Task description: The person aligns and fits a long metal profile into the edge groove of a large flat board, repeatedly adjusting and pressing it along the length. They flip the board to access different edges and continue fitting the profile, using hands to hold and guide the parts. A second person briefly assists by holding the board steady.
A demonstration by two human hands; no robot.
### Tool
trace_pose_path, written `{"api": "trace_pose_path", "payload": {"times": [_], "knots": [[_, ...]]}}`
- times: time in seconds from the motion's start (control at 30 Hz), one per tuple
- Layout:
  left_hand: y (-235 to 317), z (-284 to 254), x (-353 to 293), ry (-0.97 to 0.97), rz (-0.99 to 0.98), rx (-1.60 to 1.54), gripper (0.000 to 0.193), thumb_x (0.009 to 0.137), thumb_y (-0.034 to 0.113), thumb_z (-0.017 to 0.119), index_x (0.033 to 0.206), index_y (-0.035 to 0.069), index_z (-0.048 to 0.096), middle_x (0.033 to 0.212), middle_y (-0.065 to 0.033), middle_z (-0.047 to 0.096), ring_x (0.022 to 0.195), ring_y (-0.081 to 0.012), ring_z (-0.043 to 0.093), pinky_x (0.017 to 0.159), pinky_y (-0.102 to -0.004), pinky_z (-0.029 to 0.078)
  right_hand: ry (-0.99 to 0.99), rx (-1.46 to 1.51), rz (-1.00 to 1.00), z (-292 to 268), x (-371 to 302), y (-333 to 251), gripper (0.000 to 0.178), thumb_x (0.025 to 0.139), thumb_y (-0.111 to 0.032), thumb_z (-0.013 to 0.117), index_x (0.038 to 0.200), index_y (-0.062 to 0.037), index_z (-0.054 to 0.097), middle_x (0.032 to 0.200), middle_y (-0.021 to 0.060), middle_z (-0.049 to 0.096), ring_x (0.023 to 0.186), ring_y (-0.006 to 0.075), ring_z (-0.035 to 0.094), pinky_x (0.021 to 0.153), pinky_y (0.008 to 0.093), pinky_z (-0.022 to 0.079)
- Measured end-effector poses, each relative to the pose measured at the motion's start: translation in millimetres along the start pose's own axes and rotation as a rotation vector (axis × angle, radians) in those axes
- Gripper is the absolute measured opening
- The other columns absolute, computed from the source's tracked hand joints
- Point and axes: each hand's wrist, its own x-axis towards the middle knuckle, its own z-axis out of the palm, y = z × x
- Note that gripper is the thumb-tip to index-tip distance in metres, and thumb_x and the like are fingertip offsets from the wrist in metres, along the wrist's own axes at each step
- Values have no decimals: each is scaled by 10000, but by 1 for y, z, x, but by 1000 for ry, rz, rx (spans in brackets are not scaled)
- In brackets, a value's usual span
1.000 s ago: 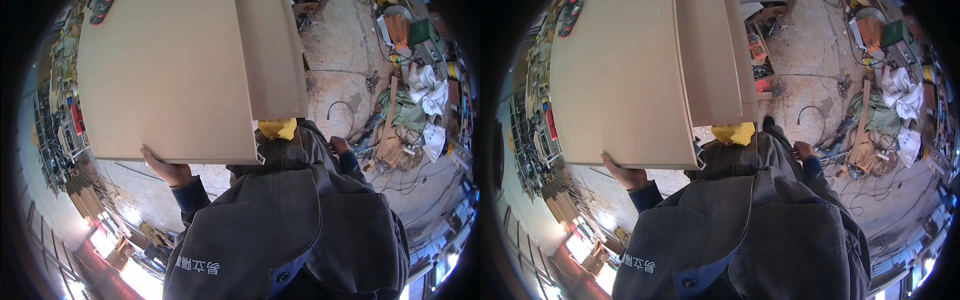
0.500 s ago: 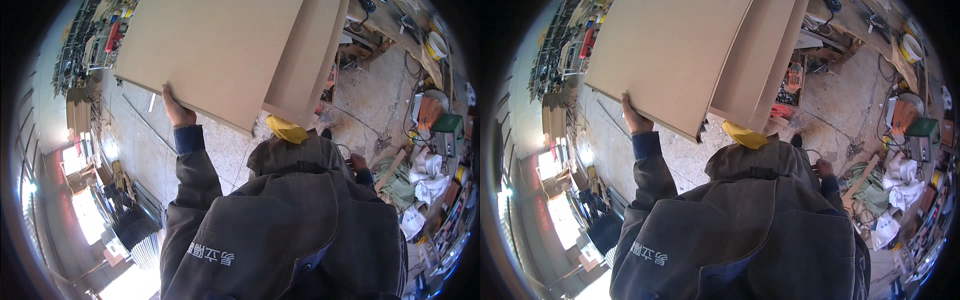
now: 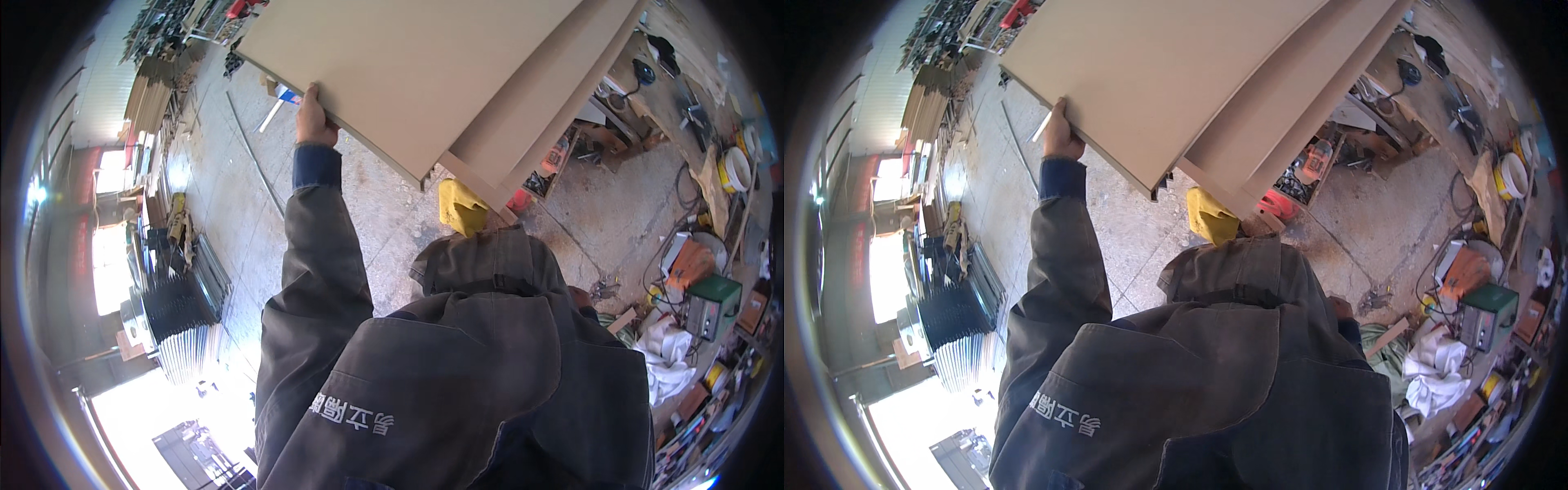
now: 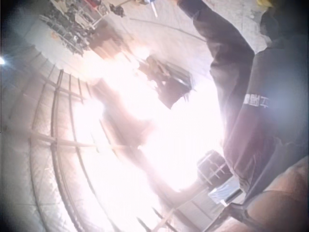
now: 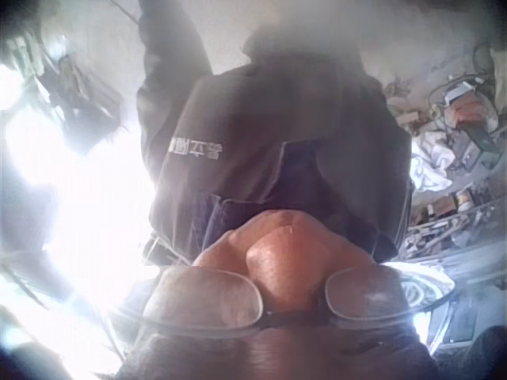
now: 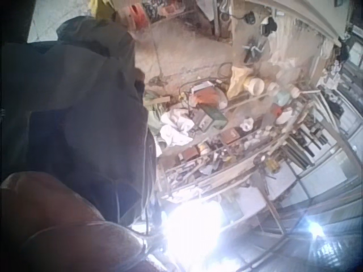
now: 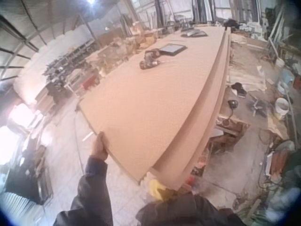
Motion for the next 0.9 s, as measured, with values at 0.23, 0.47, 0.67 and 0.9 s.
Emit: {"api": "trace_pose_path", "payload": {"times": [0.23,0.47,0.67,0.9], "knots": [[-2,8,10,103,12,-37,548,979,380,556,1297,-60,485,1174,-168,640,980,-302,683,779,-431,596,-52,50,75,-19,-1,-6,369,931,-381,592,1142,-105,715,1118,121,724,1059,225,679,922,354,518],[4,19,0,193,66,72,531,969,399,606,1187,-84,573,1072,-155,681,866,-247,708,730,-369,599,-21,40,2,-17,-6,-17,384,942,-397,539,987,-40,673,958,126,705,917,162,652,828,345,502],[6,20,-4,131,47,21,535,963,289,616,1318,-83,468,1184,-187,642,952,-294,698,772,-418,603,-88,-41,-112,-22,3,-31,367,938,-405,543,1017,-72,676,982,119,700,950,218,660,854,355,498],[6,18,-2,140,52,-5,540,944,274,641,1286,-113,482,1154,-195,651,945,-293,699,766,-406,601,-88,-107,-65,-25,11,-10,431,904,-470,509,997,-86,680,971,150,691,949,266,659,834,395,493]]}}
